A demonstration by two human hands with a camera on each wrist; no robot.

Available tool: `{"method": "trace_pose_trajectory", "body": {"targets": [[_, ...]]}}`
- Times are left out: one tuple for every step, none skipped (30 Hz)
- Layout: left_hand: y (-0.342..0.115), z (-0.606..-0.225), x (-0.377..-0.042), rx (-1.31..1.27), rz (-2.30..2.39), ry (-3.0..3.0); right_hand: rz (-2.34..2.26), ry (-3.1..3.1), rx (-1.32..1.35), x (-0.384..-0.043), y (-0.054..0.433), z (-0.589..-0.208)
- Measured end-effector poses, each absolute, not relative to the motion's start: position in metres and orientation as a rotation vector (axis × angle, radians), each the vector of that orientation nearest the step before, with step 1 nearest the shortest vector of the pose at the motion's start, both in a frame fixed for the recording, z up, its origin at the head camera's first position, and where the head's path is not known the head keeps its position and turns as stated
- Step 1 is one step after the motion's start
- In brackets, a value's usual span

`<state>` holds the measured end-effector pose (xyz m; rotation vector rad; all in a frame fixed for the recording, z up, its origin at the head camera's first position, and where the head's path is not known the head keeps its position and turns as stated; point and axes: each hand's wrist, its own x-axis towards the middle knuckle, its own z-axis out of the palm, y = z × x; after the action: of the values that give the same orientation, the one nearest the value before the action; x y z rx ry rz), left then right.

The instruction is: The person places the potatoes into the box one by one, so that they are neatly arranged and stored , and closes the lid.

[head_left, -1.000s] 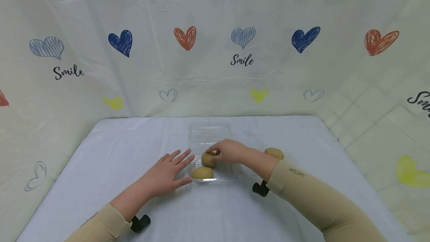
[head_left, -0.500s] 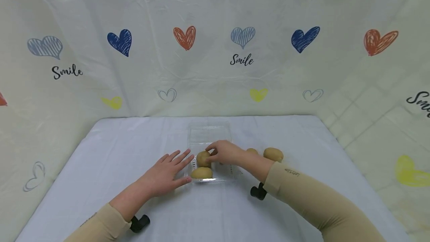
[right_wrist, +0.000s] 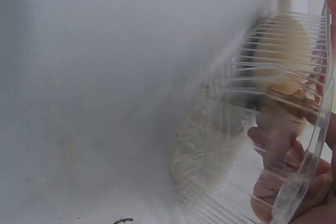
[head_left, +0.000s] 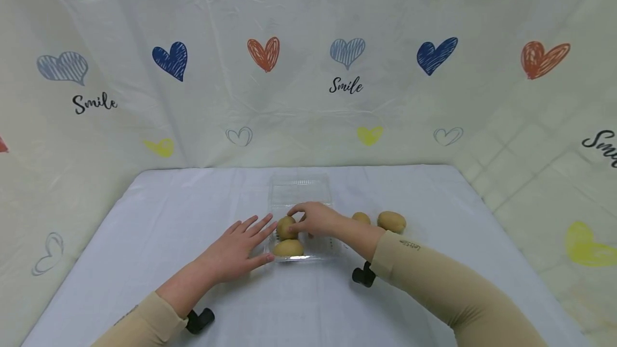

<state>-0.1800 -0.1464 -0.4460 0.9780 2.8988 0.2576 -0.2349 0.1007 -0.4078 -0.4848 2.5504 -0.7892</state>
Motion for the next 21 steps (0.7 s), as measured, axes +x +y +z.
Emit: {"method": "trace_pose_trajectory", "body": {"targets": [[-0.1465,-0.4463,-0.1800,0.972,0.246,2.900,-0.798,2.546,-0.484,-0.2348,0.1005,-0.4083],[-0.1465,-0.4460,-0.1798,0.967,0.241,2.900,-0.810,2.542,-0.485,-0.2350,0.1002,-0.4091],[-0.1466,-0.4460,-0.1798,0.966,0.242,2.899,-0.825,2.535,-0.489,-0.2351,0.0998,-0.4102],[-0.1466,-0.4457,-0.1797,0.966,0.245,2.899,-0.843,2.527,-0.493,-0.2352,0.0995,-0.4113],[-0.1467,-0.4453,-0.1796,0.973,0.252,2.898,-0.861,2.519,-0.498,-0.2353,0.0990,-0.4123],[-0.1466,-0.4447,-0.1794,0.975,0.258,2.896,-0.875,2.512,-0.503,-0.2354,0.0984,-0.4133],[-0.1464,-0.4439,-0.1792,0.980,0.265,2.894,-0.886,2.507,-0.504,-0.2357,0.0979,-0.4143],[-0.1464,-0.4432,-0.1789,0.989,0.272,2.894,-0.898,2.502,-0.512,-0.2359,0.0975,-0.4149],[-0.1463,-0.4423,-0.1787,0.992,0.276,2.893,-0.907,2.498,-0.514,-0.2360,0.0971,-0.4151],[-0.1462,-0.4415,-0.1784,0.994,0.276,2.890,-0.913,2.494,-0.516,-0.2361,0.0969,-0.4152],[-0.1461,-0.4408,-0.1781,0.994,0.277,2.889,-0.914,2.492,-0.518,-0.2363,0.0968,-0.4153],[-0.1460,-0.4404,-0.1780,0.988,0.270,2.887,-0.914,2.491,-0.519,-0.2365,0.0969,-0.4155],[-0.1459,-0.4401,-0.1779,0.983,0.265,2.886,-0.917,2.487,-0.518,-0.2368,0.0973,-0.4159],[-0.1460,-0.4401,-0.1779,0.974,0.258,2.883,-0.919,2.484,-0.516,-0.2369,0.0979,-0.4158],[-0.1459,-0.4401,-0.1781,0.965,0.252,2.881,-0.916,2.481,-0.513,-0.2372,0.0985,-0.4160],[-0.1460,-0.4402,-0.1781,0.962,0.251,2.879,-0.917,2.476,-0.512,-0.2374,0.0994,-0.4158],[-0.1460,-0.4404,-0.1782,0.961,0.250,2.879,-0.918,2.473,-0.509,-0.2377,0.1001,-0.4158],[-0.1460,-0.4404,-0.1783,0.956,0.244,2.878,-0.921,2.470,-0.505,-0.2382,0.1009,-0.4160],[-0.1461,-0.4405,-0.1784,0.959,0.246,2.878,-0.925,2.469,-0.501,-0.2387,0.1017,-0.4160],[-0.1461,-0.4405,-0.1786,0.962,0.248,2.879,-0.927,2.469,-0.496,-0.2392,0.1023,-0.4156],[-0.1460,-0.4406,-0.1787,0.968,0.248,2.880,-0.928,2.469,-0.494,-0.2398,0.1029,-0.4155]]}}
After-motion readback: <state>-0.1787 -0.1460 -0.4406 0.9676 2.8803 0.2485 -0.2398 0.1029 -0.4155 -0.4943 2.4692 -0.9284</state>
